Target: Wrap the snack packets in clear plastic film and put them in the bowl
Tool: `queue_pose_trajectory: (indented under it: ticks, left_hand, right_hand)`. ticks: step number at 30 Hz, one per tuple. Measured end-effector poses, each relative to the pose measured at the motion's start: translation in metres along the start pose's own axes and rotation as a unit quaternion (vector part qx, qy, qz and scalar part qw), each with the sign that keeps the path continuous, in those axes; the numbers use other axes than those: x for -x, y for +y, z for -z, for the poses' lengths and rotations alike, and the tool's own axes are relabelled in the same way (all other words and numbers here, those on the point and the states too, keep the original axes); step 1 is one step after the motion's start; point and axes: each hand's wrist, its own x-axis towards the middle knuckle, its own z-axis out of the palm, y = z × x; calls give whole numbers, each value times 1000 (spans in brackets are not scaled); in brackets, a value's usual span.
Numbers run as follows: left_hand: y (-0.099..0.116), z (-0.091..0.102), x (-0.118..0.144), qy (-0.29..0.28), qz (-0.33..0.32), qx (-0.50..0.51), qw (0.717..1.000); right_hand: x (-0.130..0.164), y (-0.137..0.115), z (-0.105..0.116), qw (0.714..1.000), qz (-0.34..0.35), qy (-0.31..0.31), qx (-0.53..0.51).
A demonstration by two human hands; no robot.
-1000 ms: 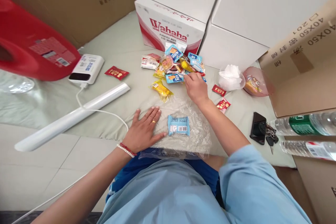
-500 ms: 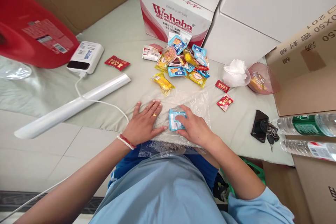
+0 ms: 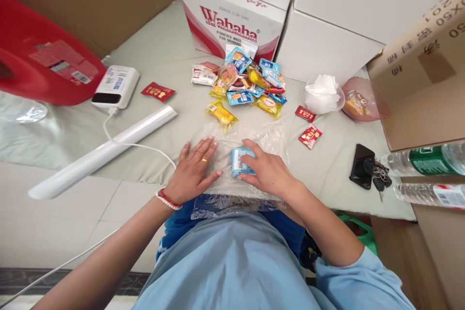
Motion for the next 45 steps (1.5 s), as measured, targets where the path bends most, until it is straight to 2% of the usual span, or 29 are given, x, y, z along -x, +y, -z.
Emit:
queue_pose_trajectory:
  ticks: [2, 4, 7, 10, 13, 16, 18, 20, 23, 25, 29, 32, 35, 38, 41, 45]
  left_hand:
    - [-4, 6, 6, 26, -38, 11, 999]
    - [-7, 15, 13, 23, -93, 34, 995]
    - [-13, 28, 25, -42, -162, 76, 983]
    - [-18, 35, 36, -120, -180, 89, 972]
    - [-20, 36, 41, -145, -177, 80, 970]
    - [-17, 35, 39, -140, -168, 72, 973]
    - [-14, 34, 37, -136, -171, 81, 972]
    - [-11, 34, 36, -132, -178, 100, 970]
    - [-8, 31, 38, -113, -157, 127, 973]
    - [-7, 28, 41, -91, -125, 140, 978]
    - [-8, 21, 47, -60, -81, 148, 984]
    - [-11, 19, 50, -62, -82, 152, 983]
    - [-13, 19, 49, -68, -87, 141, 984]
    - [-11, 19, 47, -63, -97, 123, 986]
    - [-7, 20, 48, -52, -113, 105, 987]
    - [-5, 24, 56, -62, -125, 93, 986]
  right_hand:
    - [15, 5, 6, 997, 19, 64, -42]
    - [38, 10, 8, 989, 56, 103, -90]
    - [80, 15, -5, 987, 100, 66, -110]
    - [116, 18, -28, 995, 60, 37, -67]
    - [129, 22, -37, 994, 25, 41, -98]
    - [114, 29, -23, 984, 3, 51, -173]
    - [92, 33, -10, 984, -35, 85, -154]
    - [64, 37, -1, 989, -59, 96, -91]
    - [28, 42, -2, 998, -39, 42, -22]
    - [14, 44, -8, 1000, -20, 6, -6]
    - [16, 51, -12, 999, -22, -5, -24]
    - [26, 52, -1, 997, -18, 31, -70]
    - [25, 41, 12, 994, 15, 54, -91]
    - [11, 21, 15, 998, 33, 21, -53]
    - [-6, 4, 8, 999, 28, -34, 6]
    - [-16, -1, 1, 997, 35, -62, 26]
